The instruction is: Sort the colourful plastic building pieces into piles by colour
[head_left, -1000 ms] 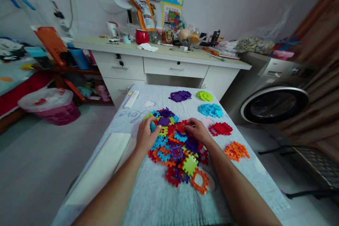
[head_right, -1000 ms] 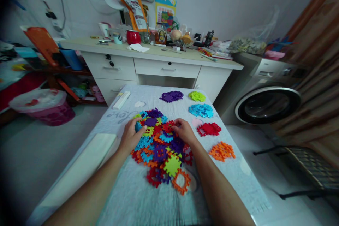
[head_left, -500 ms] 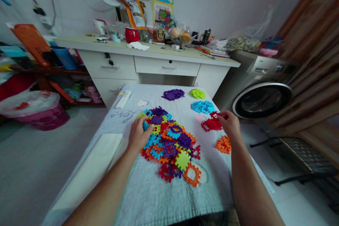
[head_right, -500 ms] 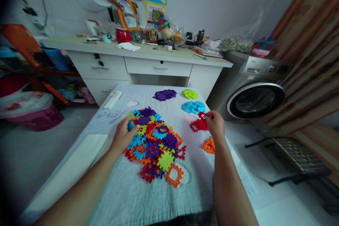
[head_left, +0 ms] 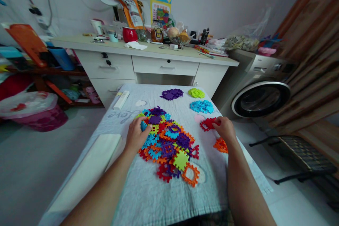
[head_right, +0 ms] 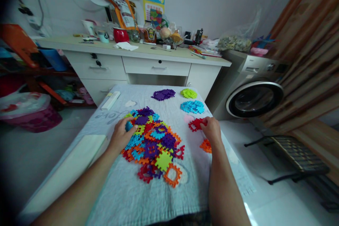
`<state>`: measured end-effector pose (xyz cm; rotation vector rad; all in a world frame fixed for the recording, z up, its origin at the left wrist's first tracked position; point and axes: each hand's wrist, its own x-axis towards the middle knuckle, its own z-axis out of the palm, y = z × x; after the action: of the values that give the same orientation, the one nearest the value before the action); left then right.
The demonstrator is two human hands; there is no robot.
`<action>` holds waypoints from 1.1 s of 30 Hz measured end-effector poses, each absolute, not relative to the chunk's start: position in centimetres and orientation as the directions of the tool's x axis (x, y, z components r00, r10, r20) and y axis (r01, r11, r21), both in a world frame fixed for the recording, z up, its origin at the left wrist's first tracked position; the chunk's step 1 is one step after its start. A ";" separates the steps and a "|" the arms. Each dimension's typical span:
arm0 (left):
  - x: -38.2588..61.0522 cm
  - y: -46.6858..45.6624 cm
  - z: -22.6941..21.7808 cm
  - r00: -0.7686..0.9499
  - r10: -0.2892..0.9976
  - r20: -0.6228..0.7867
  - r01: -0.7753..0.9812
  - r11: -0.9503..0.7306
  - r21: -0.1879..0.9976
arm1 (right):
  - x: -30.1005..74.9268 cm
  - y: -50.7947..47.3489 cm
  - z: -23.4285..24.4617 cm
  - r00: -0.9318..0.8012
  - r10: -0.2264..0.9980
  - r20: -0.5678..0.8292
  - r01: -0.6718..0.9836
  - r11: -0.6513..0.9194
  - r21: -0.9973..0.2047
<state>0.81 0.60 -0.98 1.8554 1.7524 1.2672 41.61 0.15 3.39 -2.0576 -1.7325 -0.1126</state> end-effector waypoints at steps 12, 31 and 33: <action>0.7 0.8 -1.2 -0.127 0.922 0.365 0.645 -0.203 0.737 | 42.9 0.3 2.0 0.210 0.919 0.335 0.966 -0.142 -0.217; 0.9 0.6 -0.9 -0.154 0.913 0.379 0.640 -0.200 0.742 | 29.8 -0.5 2.5 -0.455 0.840 0.296 0.599 0.535 -0.596; 0.9 0.7 -1.0 -0.153 0.913 0.377 0.638 -0.200 0.744 | 29.3 -0.5 2.4 -0.480 0.833 0.274 0.603 0.540 -0.586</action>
<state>0.88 0.71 -0.98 1.8123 1.7585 1.2833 29.29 -0.49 2.38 -1.1589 -2.2445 0.5669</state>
